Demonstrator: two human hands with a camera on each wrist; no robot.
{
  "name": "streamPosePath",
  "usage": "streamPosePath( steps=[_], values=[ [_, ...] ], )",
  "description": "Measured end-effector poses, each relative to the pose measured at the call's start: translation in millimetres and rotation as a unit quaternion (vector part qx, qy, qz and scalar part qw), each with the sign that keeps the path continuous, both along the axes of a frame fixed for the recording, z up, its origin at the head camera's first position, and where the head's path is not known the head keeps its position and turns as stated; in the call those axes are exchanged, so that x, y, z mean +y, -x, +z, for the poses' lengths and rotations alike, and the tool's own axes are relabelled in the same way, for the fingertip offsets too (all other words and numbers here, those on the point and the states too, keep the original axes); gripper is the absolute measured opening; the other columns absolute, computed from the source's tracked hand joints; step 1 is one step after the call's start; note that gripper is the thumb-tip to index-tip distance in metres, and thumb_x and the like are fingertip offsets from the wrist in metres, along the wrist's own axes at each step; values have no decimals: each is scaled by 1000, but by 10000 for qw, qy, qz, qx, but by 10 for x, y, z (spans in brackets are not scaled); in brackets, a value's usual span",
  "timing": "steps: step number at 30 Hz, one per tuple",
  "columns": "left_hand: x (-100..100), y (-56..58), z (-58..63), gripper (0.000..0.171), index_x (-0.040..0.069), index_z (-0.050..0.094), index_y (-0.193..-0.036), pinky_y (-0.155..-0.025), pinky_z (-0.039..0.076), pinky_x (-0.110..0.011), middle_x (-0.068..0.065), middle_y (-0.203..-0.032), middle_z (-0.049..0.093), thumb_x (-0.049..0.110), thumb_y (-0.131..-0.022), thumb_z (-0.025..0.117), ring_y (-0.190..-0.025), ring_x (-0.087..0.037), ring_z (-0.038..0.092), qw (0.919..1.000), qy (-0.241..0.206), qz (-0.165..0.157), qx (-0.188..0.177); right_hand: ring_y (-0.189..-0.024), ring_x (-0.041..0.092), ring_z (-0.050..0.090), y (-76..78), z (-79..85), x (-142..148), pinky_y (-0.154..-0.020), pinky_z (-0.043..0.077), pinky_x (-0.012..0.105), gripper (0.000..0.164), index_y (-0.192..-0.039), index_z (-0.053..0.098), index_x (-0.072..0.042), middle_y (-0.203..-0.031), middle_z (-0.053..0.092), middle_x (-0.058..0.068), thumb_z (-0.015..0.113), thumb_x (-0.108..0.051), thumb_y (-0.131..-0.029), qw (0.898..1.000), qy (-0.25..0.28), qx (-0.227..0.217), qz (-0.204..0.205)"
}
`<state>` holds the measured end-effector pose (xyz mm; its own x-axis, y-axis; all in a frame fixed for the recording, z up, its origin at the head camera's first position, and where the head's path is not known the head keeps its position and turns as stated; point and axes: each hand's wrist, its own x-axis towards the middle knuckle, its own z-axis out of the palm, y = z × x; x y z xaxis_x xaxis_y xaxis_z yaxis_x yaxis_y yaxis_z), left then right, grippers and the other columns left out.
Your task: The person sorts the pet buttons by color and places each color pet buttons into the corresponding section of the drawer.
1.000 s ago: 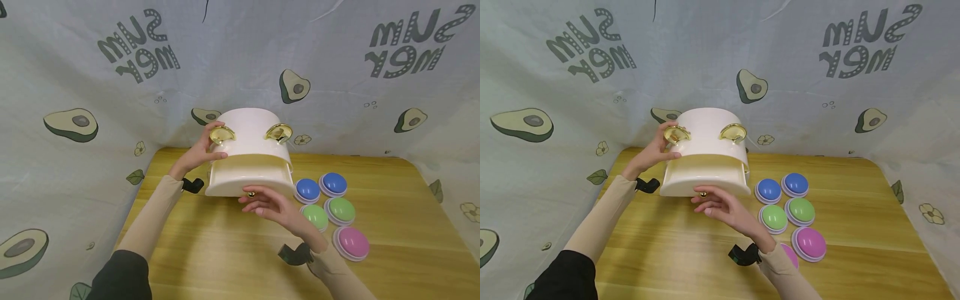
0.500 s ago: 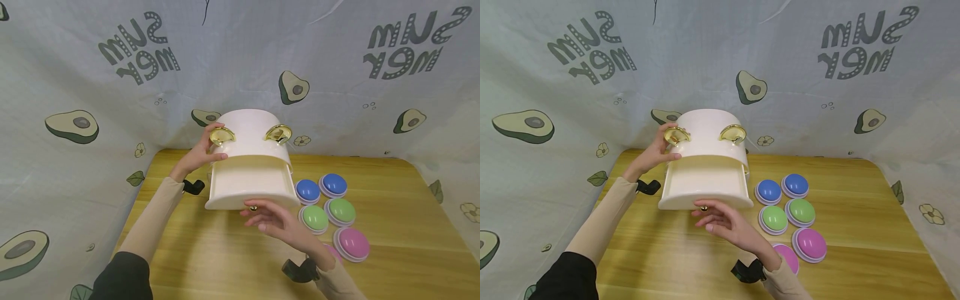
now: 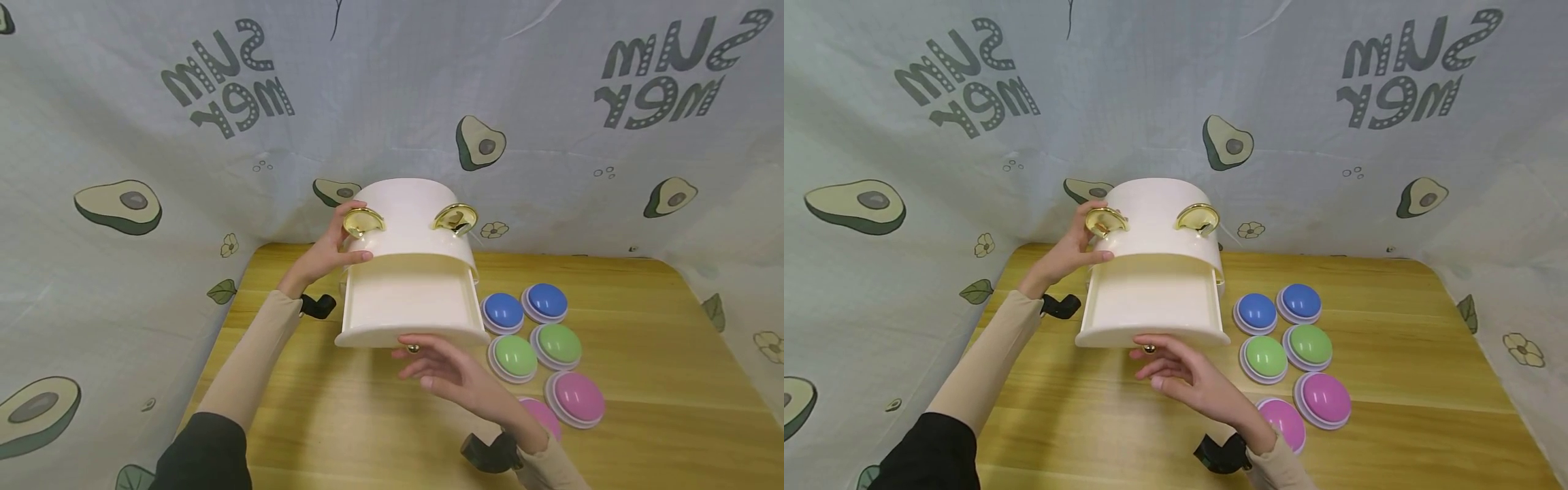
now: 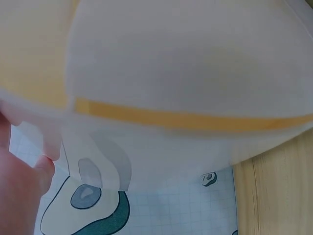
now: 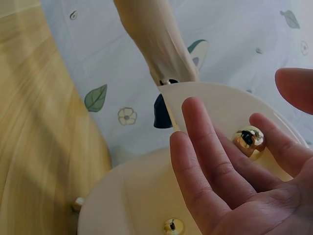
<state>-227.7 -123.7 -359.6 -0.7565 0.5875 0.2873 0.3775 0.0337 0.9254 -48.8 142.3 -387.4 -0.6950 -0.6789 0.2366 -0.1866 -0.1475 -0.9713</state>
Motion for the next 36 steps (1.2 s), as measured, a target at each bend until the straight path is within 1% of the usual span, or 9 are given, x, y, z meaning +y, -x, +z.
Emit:
streamPosePath(
  steps=[4,11,16,18,19,25,31,33,36],
  values=[
    [0,3,-12,77,18,15,-142,-101,31,-51,-9,-144,22,2,-87,66,-132,-29,31,10000,-12,-11,-5,-111,39,56,-18,-15,-2,-92,47,38,50,-143,35,1,-135,46,27,47,8,-95,10000,48,-57,-8],
    [2,10,-15,79,18,15,-142,-103,28,-51,-7,-146,19,6,-86,69,-134,-29,29,10000,-4,2,-24,-112,32,57,-43,-36,-9,-92,46,38,51,-143,32,3,-135,44,28,44,12,-94,9997,235,42,22],
    [11,4,-1,81,13,12,-142,-104,26,-53,-12,-148,16,-6,-84,65,-135,-34,25,10000,-25,16,-94,-111,34,57,-46,-56,-8,-92,47,38,51,-143,30,6,-135,43,29,43,12,-94,9991,363,204,86],
    [13,-14,25,82,10,11,-142,-104,25,-54,-15,-148,15,-12,-83,62,-135,-36,24,10000,-23,25,-91,-111,34,57,-48,-66,-7,-91,47,38,51,-143,30,6,-135,43,29,44,12,-94,9990,374,222,94],
    [19,-42,62,81,8,11,-142,-105,25,-54,-16,-147,15,-13,-83,62,-135,-36,24,10000,-16,29,-84,-110,34,57,-48,-68,-8,-91,47,38,52,-143,30,6,-135,43,29,43,12,-94,9990,374,237,94],
    [42,-182,244,76,5,11,-140,-104,27,-51,-19,-145,18,-12,-85,60,-134,-37,26,9999,-4,12,-134,-110,35,57,-51,-79,-11,-90,47,38,54,-144,29,6,-135,42,30,43,15,-93,9986,397,319,105],
    [47,-189,241,76,6,11,-140,-102,29,-51,-18,-145,18,-12,-85,60,-134,-36,26,9998,-80,2,-180,-113,30,56,-76,-91,24,-92,47,39,57,-146,26,5,-138,43,23,43,15,-93,9986,365,362,93],
    [48,-182,228,77,6,10,-140,-102,30,-51,-18,-146,15,-14,-84,59,-135,-35,25,9997,-80,15,-213,-114,28,56,-105,-97,66,-92,47,39,57,-146,25,4,-138,45,20,43,16,-93,9991,309,291,-21],
    [39,-122,150,79,7,10,-141,-102,30,-50,-17,-147,13,-15,-83,59,-135,-35,25,9996,-86,24,-260,-115,28,55,-170,-95,158,-93,46,38,57,-146,26,3,-136,48,19,42,16,-93,9993,265,95,-253]
  ],
)
